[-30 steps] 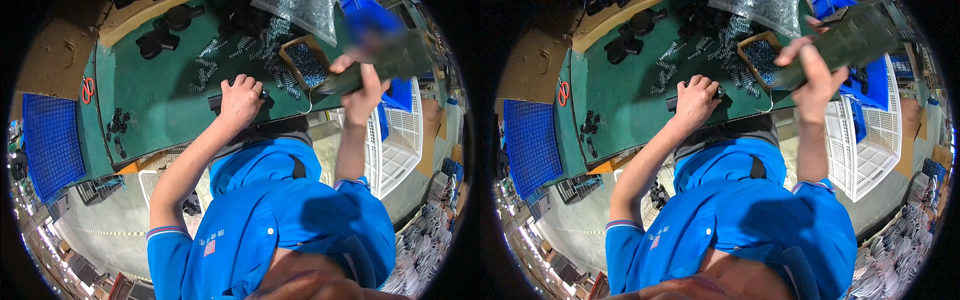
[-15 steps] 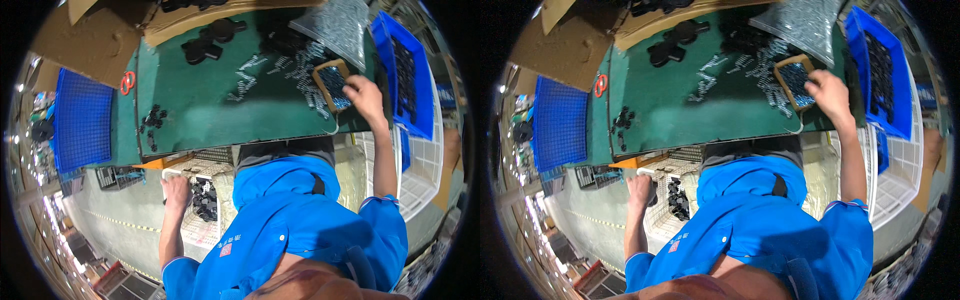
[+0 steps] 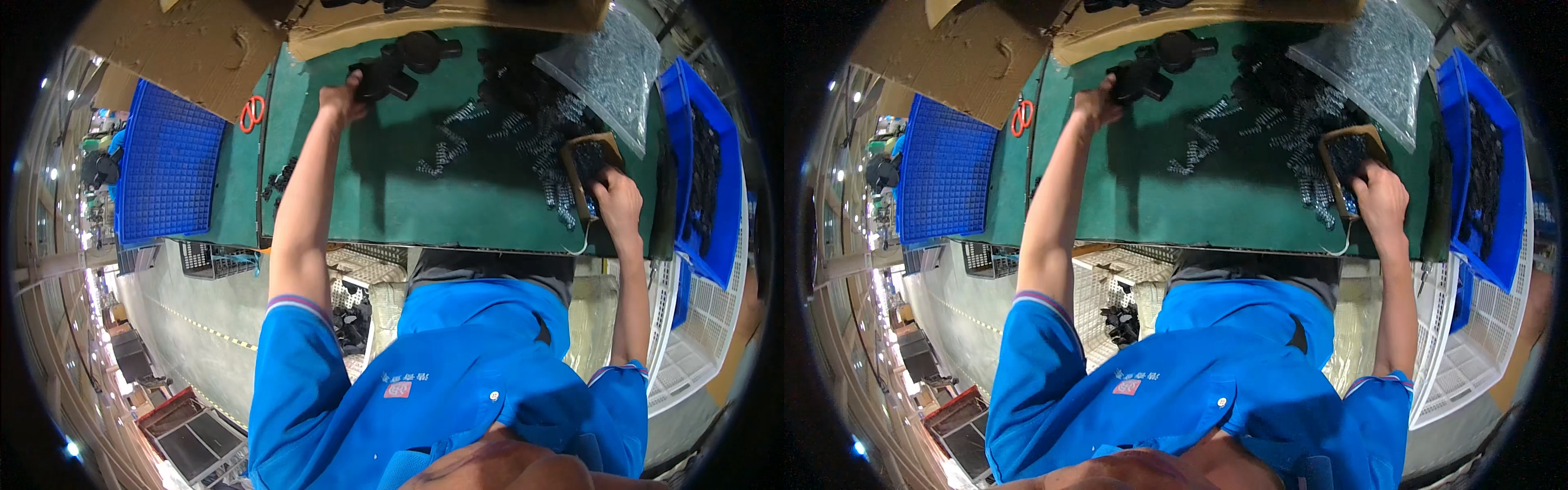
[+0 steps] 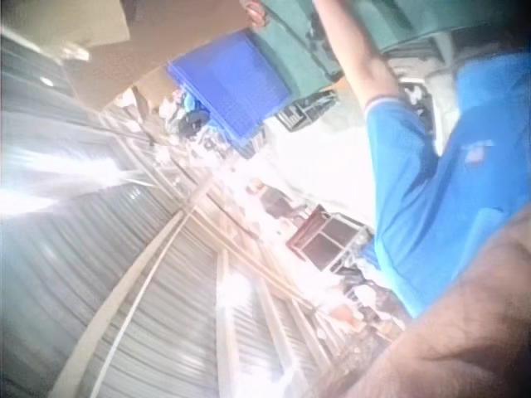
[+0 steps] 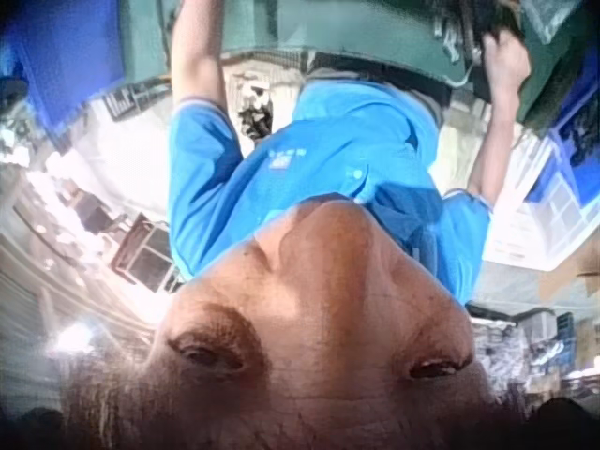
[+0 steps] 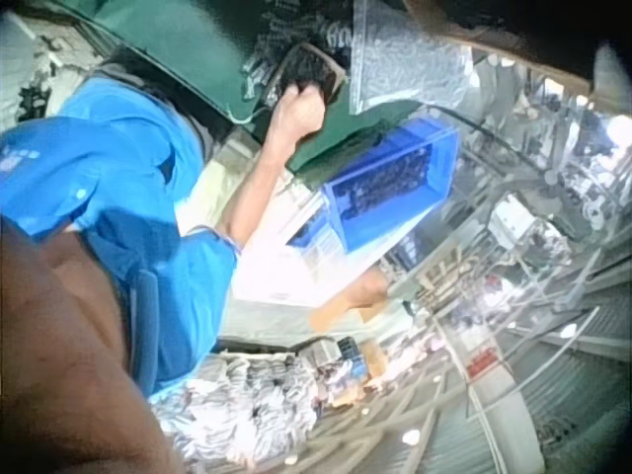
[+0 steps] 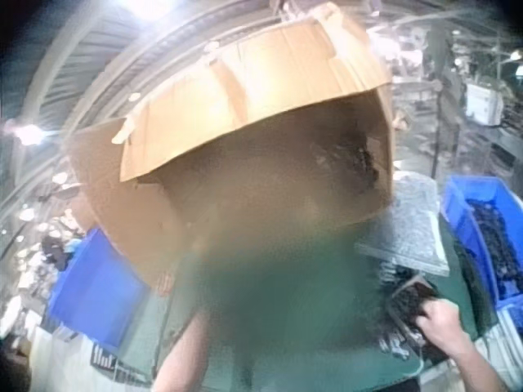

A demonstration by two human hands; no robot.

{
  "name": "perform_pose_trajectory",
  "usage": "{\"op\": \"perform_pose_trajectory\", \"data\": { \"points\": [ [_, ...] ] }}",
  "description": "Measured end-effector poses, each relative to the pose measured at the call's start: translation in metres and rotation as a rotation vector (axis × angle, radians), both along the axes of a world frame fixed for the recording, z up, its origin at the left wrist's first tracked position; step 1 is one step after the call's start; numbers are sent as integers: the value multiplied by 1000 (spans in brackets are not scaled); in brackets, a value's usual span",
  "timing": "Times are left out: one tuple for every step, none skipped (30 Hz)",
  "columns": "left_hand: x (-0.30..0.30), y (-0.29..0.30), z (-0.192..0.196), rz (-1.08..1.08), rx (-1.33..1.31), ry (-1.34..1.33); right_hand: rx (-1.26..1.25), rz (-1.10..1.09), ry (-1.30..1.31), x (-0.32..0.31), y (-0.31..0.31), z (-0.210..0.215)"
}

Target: The person assembles small black plastic components on a green workbench using a corded electric screwdriver. They repeatedly pick up parts, align them, and fasten them with screws, then place the finished assemblies into a white basket.

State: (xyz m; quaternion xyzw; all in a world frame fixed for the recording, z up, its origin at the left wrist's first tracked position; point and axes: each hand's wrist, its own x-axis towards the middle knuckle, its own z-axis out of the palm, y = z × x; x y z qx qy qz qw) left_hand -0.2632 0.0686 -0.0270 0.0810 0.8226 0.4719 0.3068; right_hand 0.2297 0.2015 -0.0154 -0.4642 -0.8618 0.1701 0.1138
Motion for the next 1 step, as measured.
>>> {"op": "perform_pose_trajectory", "data": {
  "points": [
    [-19,12,-18,93,247,-299,11,-25,12,-2,0,-1]
  ]
}}
